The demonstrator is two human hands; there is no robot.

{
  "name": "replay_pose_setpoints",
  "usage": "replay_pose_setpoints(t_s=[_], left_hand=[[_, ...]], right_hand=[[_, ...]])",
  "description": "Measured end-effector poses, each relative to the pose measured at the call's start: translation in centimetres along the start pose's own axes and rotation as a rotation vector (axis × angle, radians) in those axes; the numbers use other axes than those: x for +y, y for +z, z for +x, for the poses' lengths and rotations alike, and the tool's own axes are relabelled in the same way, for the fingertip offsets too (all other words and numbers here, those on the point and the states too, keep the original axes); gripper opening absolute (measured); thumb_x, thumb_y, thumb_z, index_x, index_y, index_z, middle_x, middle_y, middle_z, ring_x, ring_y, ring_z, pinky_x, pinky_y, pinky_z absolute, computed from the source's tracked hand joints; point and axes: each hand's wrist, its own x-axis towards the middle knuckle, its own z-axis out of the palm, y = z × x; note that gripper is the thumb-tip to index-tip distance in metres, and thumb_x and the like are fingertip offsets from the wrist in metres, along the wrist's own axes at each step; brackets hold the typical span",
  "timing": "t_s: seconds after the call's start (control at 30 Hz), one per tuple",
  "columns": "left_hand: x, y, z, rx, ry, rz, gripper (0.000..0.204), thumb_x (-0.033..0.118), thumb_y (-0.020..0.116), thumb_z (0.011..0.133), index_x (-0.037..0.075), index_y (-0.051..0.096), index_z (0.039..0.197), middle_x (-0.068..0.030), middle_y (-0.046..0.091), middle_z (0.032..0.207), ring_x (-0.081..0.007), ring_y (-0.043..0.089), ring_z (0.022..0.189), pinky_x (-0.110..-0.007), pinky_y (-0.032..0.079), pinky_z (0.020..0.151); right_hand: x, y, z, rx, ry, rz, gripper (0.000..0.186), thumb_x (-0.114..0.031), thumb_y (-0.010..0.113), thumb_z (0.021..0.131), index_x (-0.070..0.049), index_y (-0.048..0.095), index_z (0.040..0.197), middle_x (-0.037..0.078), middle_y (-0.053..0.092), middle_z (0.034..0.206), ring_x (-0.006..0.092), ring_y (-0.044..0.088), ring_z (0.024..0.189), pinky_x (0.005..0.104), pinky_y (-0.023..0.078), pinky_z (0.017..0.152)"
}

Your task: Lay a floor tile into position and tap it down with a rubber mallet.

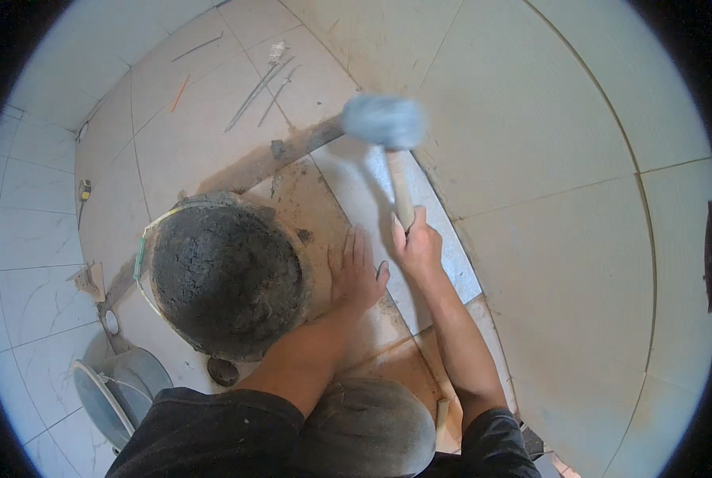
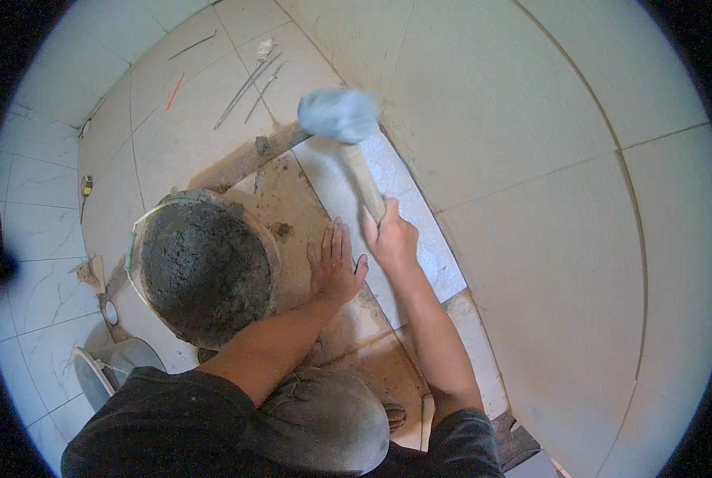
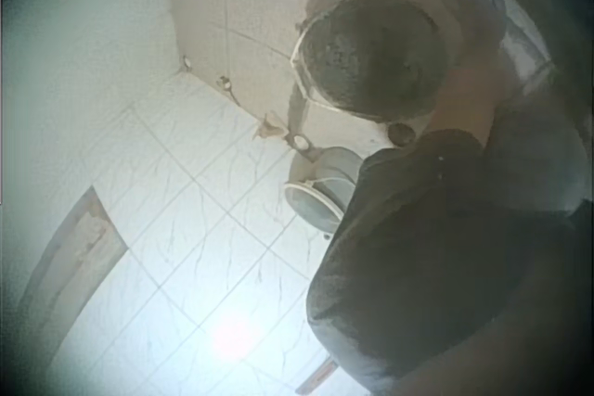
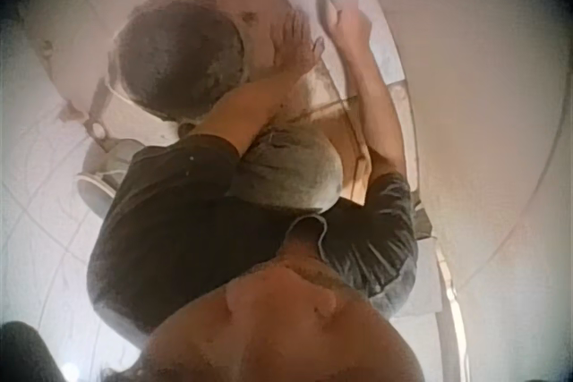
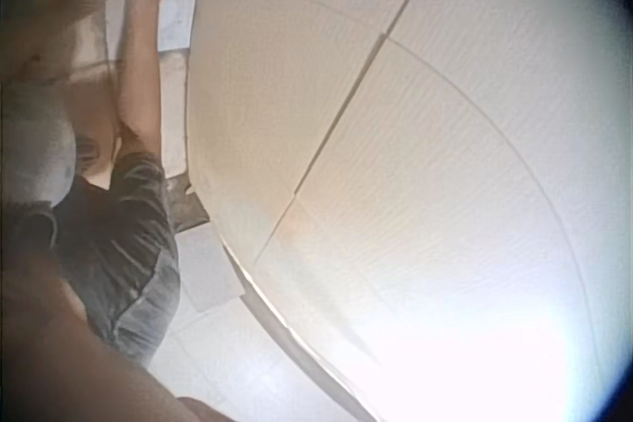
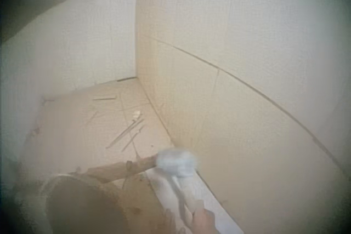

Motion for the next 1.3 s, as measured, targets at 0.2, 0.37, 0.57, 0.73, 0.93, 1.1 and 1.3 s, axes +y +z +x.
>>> replay_pose_setpoints(t_s=[0.2,0.37,0.57,0.73,0.93,1.1,1.3], left_hand=[[-0.7,0.0,0.2,0.048,-0.012,0.008,0.084,0.048,0.051,0.095,0.001,0.021,0.157,-0.0126,0.013,0.167,-0.0281,0.013,0.154,-0.064,0.012,0.118],[-0.2,-0.1,-0.2,0.054,0.01,0.002,0.082,0.049,0.05,0.094,0.001,0.026,0.157,-0.0123,0.016,0.167,-0.0251,0.014,0.154,-0.063,0.011,0.119],[-0.2,0.1,0.1,0.112,-0.003,0.017,0.081,0.05,0.05,0.094,0.0,0.03,0.155,-0.0133,0.02,0.166,-0.0254,0.016,0.153,-0.063,0.013,0.118],[-0.4,-0.2,-0.2,0.08,0.026,-0.039,0.082,0.047,0.051,0.094,0.0,0.026,0.156,-0.0142,0.015,0.166,-0.0301,0.017,0.153,-0.066,0.013,0.117],[-0.1,-0.5,-0.2,0.131,0.024,0.007,0.08,0.048,0.054,0.092,0.002,0.033,0.154,-0.0132,0.023,0.164,-0.0267,0.02,0.152,-0.062,0.014,0.118],[-0.7,0.0,-0.2,0.119,0.017,0.002,0.081,0.047,0.054,0.092,0.0,0.032,0.154,-0.0144,0.021,0.165,-0.028,0.018,0.153,-0.063,0.012,0.118],[0.0,-0.2,0.0,0.109,0.054,-0.05,0.08,0.045,0.053,0.094,-0.001,0.029,0.154,-0.0158,0.018,0.165,-0.0295,0.016,0.153,-0.064,0.012,0.118]], right_hand=[[-1.2,-1.7,0.5,-0.111,-0.096,-0.087,0.032,-0.031,0.061,0.095,-0.002,0.053,0.105,0.019,0.067,0.069,0.0376,0.067,0.058,0.0474,0.053,0.053],[-1.1,-1.3,-0.1,0.017,-0.081,0.038,0.03,-0.027,0.064,0.093,-0.002,0.054,0.104,0.02,0.068,0.071,0.037,0.068,0.06,0.0455,0.054,0.055],[0.7,-0.4,0.7,-0.235,-0.032,-0.247,0.026,-0.02,0.068,0.09,-0.002,0.052,0.101,0.02,0.066,0.07,0.0398,0.067,0.061,0.0483,0.052,0.056],[-0.8,-0.6,0.9,0.029,-0.055,0.06,0.027,-0.021,0.068,0.089,-0.002,0.052,0.1,0.021,0.065,0.069,0.0416,0.066,0.061,0.0479,0.051,0.055],[1.6,-0.6,0.2,-0.182,-0.105,-0.218,0.03,-0.026,0.067,0.091,-0.003,0.052,0.104,0.02,0.066,0.069,0.0398,0.066,0.06,0.0471,0.052,0.054],[-1.7,-2.0,1.6,-0.042,-0.165,-0.023,0.034,-0.029,0.064,0.093,-0.002,0.053,0.11,0.02,0.067,0.071,0.0382,0.067,0.06,0.0465,0.053,0.055],[4.0,0.1,-1.0,-0.271,-0.026,-0.415,0.033,-0.027,0.064,0.093,-0.002,0.05,0.11,0.02,0.066,0.071,0.0385,0.067,0.062,0.0474,0.053,0.056]])
